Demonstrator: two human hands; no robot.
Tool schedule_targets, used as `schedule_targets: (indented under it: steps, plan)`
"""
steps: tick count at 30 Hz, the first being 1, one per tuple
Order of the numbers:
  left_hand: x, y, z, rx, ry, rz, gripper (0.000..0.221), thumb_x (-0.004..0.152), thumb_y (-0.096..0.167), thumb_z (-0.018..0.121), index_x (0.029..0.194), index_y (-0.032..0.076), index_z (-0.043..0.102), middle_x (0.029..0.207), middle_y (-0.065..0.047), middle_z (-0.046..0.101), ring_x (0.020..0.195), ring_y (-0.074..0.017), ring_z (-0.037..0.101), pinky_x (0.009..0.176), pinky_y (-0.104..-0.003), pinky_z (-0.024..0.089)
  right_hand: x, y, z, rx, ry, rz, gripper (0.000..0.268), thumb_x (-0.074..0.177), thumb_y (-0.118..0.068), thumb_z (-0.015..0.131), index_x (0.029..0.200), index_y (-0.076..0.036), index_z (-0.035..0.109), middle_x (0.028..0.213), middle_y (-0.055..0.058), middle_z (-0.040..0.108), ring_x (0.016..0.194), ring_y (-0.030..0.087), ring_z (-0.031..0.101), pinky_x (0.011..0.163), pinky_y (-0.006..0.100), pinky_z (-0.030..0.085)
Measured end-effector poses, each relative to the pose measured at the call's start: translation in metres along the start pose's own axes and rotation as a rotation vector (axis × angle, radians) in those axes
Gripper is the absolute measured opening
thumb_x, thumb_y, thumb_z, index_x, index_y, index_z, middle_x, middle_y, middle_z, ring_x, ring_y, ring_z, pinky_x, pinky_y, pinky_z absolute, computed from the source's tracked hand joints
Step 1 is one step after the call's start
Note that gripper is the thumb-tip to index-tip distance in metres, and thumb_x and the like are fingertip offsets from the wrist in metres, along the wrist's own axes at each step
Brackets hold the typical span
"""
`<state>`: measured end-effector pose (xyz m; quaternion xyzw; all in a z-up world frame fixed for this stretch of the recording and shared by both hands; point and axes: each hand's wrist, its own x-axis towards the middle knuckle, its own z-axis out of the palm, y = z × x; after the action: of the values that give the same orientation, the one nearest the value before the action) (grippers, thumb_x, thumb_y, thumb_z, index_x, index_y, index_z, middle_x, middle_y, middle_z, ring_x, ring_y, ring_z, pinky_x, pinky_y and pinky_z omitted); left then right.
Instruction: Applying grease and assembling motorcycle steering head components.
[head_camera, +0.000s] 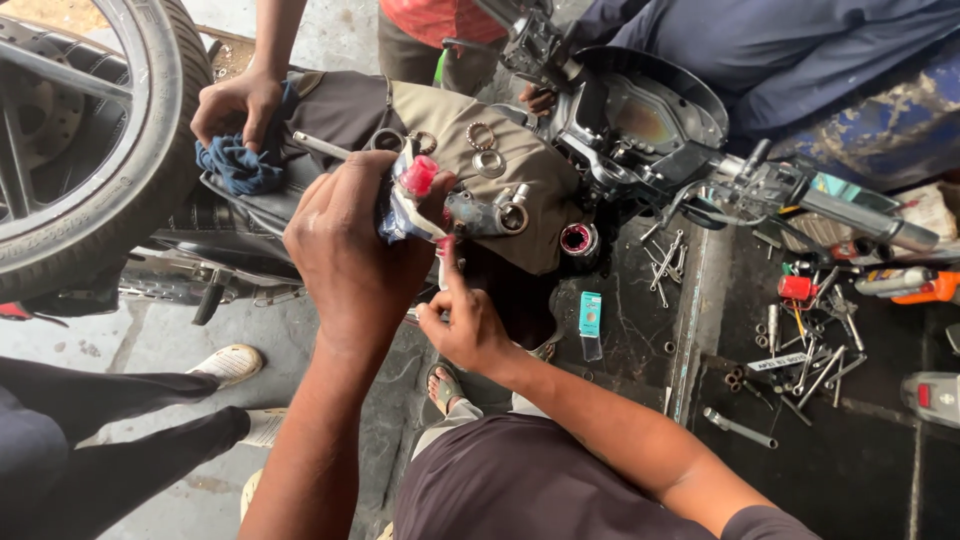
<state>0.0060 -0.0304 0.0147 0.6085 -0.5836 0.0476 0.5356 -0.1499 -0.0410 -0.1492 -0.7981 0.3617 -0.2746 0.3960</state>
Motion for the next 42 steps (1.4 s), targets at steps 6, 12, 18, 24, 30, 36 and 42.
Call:
schedule_targets:
  steps: [6,12,18,24,30,36,42]
  plan:
    - [0.001,-0.001,0.001,0.004,-0.004,0.014,0.037,0.092,0.029,0.09,0.103,0.004,0.065,0.089,-0.011,0.069,0.082,-0.0321,0.067,0.073,-0.041,0.051,0.005,0.021,0.008,-0.13,0.069,-0.108,0.098,0.09,-0.007,0.07,0.157,0.014,0.002,0.072,0.012,0.071,0.061,0.027,0.072,0.063,0.036,0.057]
    - [0.002,-0.003,0.0,-0.006,-0.006,0.026,0.037,0.095,0.03,0.09,0.106,0.005,0.065,0.093,-0.01,0.07,0.085,-0.0303,0.069,0.076,-0.04,0.052,0.008,0.029,0.017,-0.111,0.023,-0.054,0.098,0.088,-0.004,0.065,0.154,0.02,-0.003,0.072,0.012,0.072,0.058,0.027,0.071,0.063,0.036,0.058]
    - [0.004,-0.003,-0.002,-0.01,-0.03,0.02,0.038,0.091,0.03,0.09,0.103,0.005,0.065,0.089,-0.011,0.069,0.081,-0.0315,0.068,0.072,-0.041,0.05,0.003,0.011,0.011,-0.053,0.062,-0.03,0.096,0.087,-0.005,0.067,0.153,0.021,0.002,0.075,0.014,0.073,0.055,0.027,0.071,0.057,0.038,0.056]
    - [0.004,-0.005,0.0,-0.029,-0.023,0.029,0.036,0.094,0.03,0.09,0.104,0.005,0.066,0.093,-0.011,0.07,0.086,-0.0315,0.069,0.077,-0.041,0.052,0.011,0.028,0.021,-0.169,0.059,-0.04,0.093,0.09,-0.007,0.066,0.157,0.014,0.005,0.076,0.012,0.073,0.063,0.028,0.073,0.065,0.038,0.06]
    - [0.004,-0.005,-0.002,-0.052,-0.034,0.024,0.036,0.093,0.029,0.09,0.103,0.005,0.066,0.093,-0.011,0.071,0.086,-0.0311,0.069,0.077,-0.041,0.053,0.016,0.001,0.015,-0.155,0.039,0.067,0.111,0.087,-0.01,0.066,0.156,0.01,-0.018,0.07,0.012,0.072,0.061,0.029,0.073,0.067,0.04,0.06]
    - [0.004,-0.004,-0.003,-0.028,-0.039,0.023,0.037,0.091,0.029,0.091,0.102,0.004,0.066,0.089,-0.011,0.069,0.083,-0.0324,0.068,0.073,-0.041,0.051,0.012,0.001,0.013,-0.199,0.074,0.061,0.111,0.088,-0.013,0.068,0.154,0.013,-0.017,0.069,0.012,0.071,0.059,0.031,0.071,0.066,0.042,0.059]
    - [0.004,-0.004,-0.002,-0.046,-0.033,0.017,0.037,0.092,0.031,0.091,0.102,0.005,0.066,0.089,-0.011,0.069,0.083,-0.0308,0.069,0.075,-0.04,0.052,0.015,0.001,0.014,-0.268,0.011,0.122,0.094,0.088,-0.017,0.066,0.153,0.019,0.008,0.061,0.012,0.067,0.052,0.031,0.069,0.059,0.043,0.059]
